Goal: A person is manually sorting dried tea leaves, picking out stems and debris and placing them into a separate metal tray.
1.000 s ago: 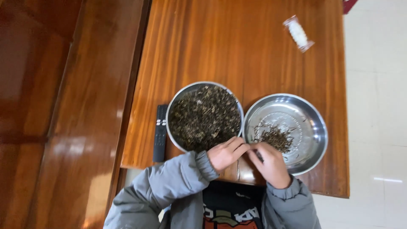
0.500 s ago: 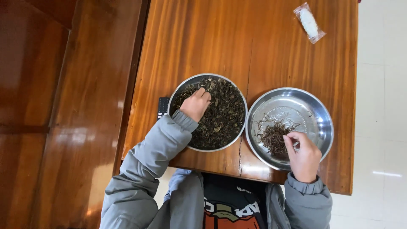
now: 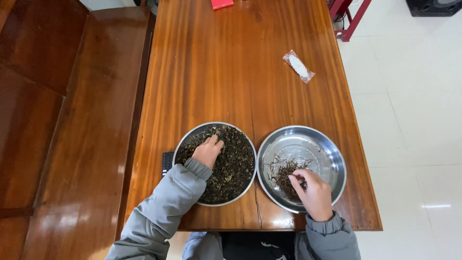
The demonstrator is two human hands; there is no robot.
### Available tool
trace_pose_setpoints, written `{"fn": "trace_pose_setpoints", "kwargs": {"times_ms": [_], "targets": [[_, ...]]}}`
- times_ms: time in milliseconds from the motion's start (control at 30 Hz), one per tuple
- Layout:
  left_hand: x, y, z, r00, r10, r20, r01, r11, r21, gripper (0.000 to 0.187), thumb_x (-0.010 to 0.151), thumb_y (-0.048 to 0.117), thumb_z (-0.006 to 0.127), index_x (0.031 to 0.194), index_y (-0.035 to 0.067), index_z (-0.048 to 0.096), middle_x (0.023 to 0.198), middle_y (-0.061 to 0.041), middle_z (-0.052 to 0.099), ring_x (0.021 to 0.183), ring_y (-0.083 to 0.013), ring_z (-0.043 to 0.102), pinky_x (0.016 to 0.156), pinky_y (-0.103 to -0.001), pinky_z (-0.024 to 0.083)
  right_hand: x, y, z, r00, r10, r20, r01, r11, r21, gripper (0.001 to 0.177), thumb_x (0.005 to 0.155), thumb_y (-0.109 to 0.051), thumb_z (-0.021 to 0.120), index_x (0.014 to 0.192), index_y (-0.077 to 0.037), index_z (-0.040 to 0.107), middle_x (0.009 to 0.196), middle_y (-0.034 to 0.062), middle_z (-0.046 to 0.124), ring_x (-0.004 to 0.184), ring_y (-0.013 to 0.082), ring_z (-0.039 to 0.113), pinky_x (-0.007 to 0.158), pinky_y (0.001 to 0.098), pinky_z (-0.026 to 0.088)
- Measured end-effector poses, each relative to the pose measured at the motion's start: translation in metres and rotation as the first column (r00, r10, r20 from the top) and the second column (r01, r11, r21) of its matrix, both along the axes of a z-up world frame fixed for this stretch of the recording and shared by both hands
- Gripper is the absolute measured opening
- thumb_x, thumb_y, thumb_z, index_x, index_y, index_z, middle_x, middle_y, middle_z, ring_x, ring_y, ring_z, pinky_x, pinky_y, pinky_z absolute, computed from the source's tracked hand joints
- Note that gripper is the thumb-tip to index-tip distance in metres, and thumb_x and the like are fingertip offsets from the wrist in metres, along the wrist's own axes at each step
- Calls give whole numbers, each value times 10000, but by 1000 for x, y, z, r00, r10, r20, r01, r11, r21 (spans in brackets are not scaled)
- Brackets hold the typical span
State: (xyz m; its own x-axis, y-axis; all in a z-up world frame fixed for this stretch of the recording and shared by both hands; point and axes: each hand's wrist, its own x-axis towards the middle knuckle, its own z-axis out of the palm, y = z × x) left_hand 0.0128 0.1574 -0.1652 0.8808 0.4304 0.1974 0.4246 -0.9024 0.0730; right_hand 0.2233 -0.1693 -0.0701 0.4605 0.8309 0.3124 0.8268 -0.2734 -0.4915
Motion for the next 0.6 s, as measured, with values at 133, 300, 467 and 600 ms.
{"fn": "trace_pose_setpoints", "kwargs": {"times_ms": [133,300,467,600], "targets": [[1,-3,1,998,3,-66,1,998,57,258,753,-20,757,940,109,634,1013,-75,560,857,-242,646,472,-392,592,-5,0,11,1000,-12,-21,12,1000,0,200,949,-267,706,1037,-87,718,903,25,768,764,135,729,673,254,599],[3,0,-19,1000,1,-3,0,983,181,229,725,9,772,902,100,659,995,-72,563,795,-228,645,410,-358,565,-7,2,15,998,15,-57,-15,1000,6,188,953,-254,700,1030,-82,714,879,30,754,744,133,718,661,249,599],[4,3,-17,999,-24,-20,27,986,167,246,732,0,771,936,84,663,1034,-92,587,867,-239,645,488,-354,595,-6,2,9,998,24,-55,-24,1000,5,197,949,-261,702,1043,-88,707,876,20,756,738,124,719,644,240,599],[3,3,-17,997,-28,-67,38,986,162,311,736,9,808,1019,51,686,1061,-114,657,873,-223,676,566,-335,640,-8,2,12,997,17,-75,-18,1000,-5,190,950,-260,699,1042,-94,706,874,15,749,741,124,707,652,247,590]]}}
